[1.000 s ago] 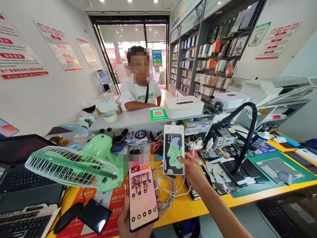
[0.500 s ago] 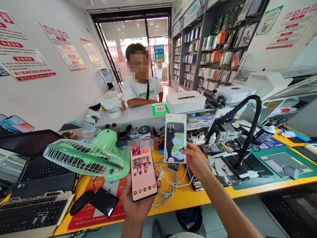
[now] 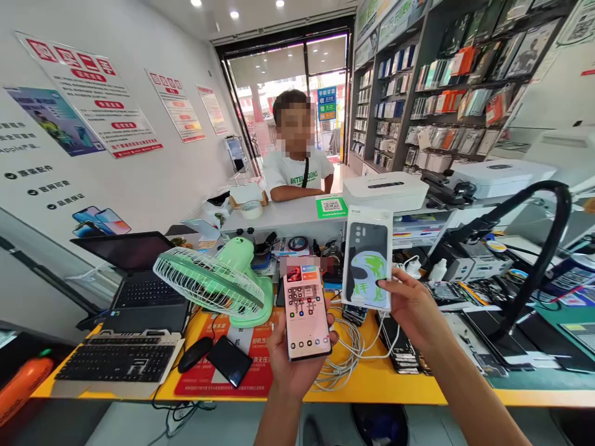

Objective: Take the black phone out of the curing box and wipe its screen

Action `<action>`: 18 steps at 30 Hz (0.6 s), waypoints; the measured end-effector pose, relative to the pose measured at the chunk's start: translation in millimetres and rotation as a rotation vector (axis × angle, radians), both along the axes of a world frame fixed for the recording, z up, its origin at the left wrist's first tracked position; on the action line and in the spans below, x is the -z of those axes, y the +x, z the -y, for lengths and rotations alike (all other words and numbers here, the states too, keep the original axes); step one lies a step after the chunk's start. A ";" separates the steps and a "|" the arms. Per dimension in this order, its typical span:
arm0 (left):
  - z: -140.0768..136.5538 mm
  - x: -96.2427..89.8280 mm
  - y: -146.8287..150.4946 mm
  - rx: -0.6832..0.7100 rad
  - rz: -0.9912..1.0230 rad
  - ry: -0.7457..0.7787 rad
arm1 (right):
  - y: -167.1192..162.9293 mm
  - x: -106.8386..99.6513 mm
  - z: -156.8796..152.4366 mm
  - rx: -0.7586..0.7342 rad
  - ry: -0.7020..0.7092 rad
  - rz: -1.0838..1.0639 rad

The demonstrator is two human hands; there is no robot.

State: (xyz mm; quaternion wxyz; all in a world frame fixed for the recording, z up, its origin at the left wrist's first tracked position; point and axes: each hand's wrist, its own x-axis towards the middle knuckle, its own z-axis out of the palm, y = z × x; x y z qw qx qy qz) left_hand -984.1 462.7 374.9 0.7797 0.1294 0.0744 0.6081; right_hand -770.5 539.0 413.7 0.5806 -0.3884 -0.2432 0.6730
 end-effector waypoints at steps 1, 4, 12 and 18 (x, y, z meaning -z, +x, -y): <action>-0.5 -0.9 0.7 0.000 -0.010 0.000 | 0.6 -0.3 0.6 -0.002 -0.004 0.003; -1.5 -3.2 2.2 0.005 -0.032 -0.002 | 1.2 -3.2 3.9 -0.016 -0.002 0.026; -2.9 -8.5 6.9 0.035 -0.045 0.122 | 0.1 9.1 4.2 0.026 0.062 0.110; -5.2 -13.8 16.6 0.107 -0.083 0.192 | -30.9 103.9 -22.3 -0.116 -0.036 0.344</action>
